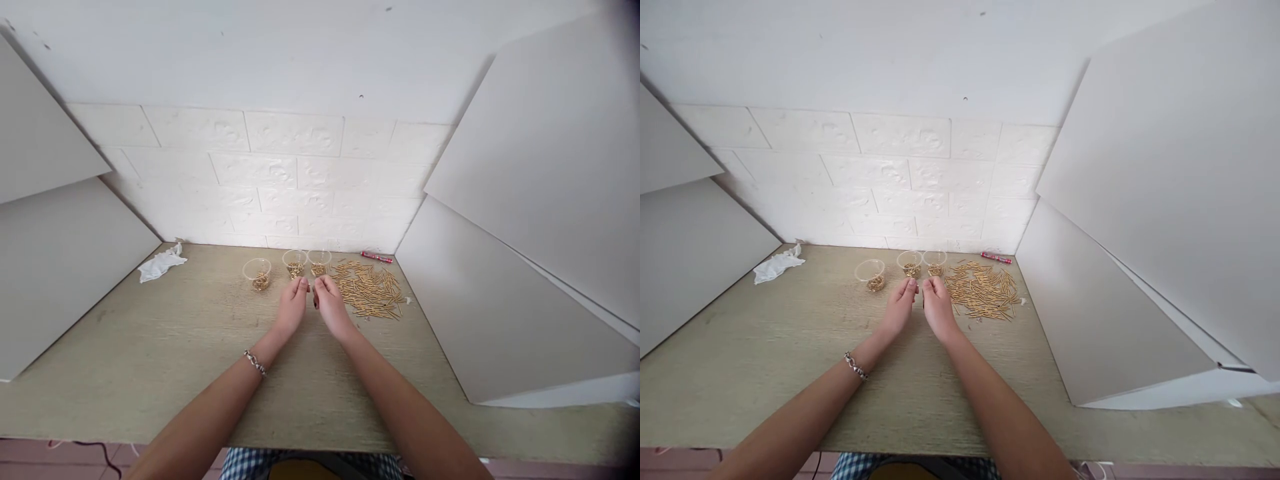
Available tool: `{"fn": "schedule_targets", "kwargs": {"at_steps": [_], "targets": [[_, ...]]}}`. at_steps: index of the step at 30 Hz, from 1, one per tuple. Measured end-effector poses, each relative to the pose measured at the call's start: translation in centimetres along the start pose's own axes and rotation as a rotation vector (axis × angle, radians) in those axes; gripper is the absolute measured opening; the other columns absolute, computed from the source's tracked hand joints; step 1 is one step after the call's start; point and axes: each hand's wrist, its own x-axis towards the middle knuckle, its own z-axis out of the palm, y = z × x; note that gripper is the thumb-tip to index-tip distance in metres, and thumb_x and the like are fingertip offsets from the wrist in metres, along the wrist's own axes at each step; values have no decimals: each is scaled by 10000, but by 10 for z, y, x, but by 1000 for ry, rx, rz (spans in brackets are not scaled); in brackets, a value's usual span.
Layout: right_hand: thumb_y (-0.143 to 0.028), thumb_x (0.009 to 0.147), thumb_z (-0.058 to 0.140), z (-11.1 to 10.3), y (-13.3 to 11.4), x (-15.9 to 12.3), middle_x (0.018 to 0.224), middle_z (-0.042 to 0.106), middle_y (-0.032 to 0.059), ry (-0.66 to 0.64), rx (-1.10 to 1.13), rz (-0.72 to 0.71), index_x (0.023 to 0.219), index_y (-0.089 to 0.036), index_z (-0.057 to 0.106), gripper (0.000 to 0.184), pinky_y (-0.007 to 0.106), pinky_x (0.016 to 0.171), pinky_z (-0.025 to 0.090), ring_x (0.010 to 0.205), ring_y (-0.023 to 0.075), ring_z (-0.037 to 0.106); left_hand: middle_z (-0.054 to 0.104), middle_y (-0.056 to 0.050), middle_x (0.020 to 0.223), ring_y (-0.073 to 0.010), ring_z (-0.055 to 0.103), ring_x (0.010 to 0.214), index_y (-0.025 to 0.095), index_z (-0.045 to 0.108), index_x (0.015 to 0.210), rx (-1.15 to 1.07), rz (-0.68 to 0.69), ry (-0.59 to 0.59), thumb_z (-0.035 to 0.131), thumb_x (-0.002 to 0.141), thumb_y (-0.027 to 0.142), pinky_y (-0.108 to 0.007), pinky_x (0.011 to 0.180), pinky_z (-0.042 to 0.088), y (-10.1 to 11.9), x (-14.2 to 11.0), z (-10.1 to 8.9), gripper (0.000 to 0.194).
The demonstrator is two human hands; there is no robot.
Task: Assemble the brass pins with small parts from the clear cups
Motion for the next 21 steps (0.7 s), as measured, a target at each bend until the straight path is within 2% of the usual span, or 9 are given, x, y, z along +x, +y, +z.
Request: {"fn": "schedule_targets", "kwargs": {"at_steps": [4,8,15,21], "targets": [[-377,727,529,-2,-11,-2,596,528,-35,-27,7,-14,701,-203,485,182,226,477,367,505,104,477,362,51,491,-83,321,463,173,420,573,-320,-222,-107,517,732,494,-227,476,259,-4,4,1,372],[-325,689,571,-4,-18,-2,600,579,-15,-58,33,14,691,-183,557,143,233,507,405,549,119,528,330,74,484,-50,276,425,169,406,601,-599,-368,-156,620,647,485,-201,442,232,-3,4,0,384],[-311,687,572,-4,-19,-2,619,618,6,-15,55,33,685,-162,617,155,239,510,417,522,112,529,313,75,465,-42,266,416,162,402,574,-594,-362,-170,621,661,460,-197,433,230,0,4,-3,380],[-314,673,584,-3,-21,-3,594,612,-2,-4,85,43,656,-171,599,145,237,508,433,519,115,539,307,73,470,-44,271,421,163,391,567,-609,-364,-191,611,682,436,-200,440,234,2,4,-3,369]]}}
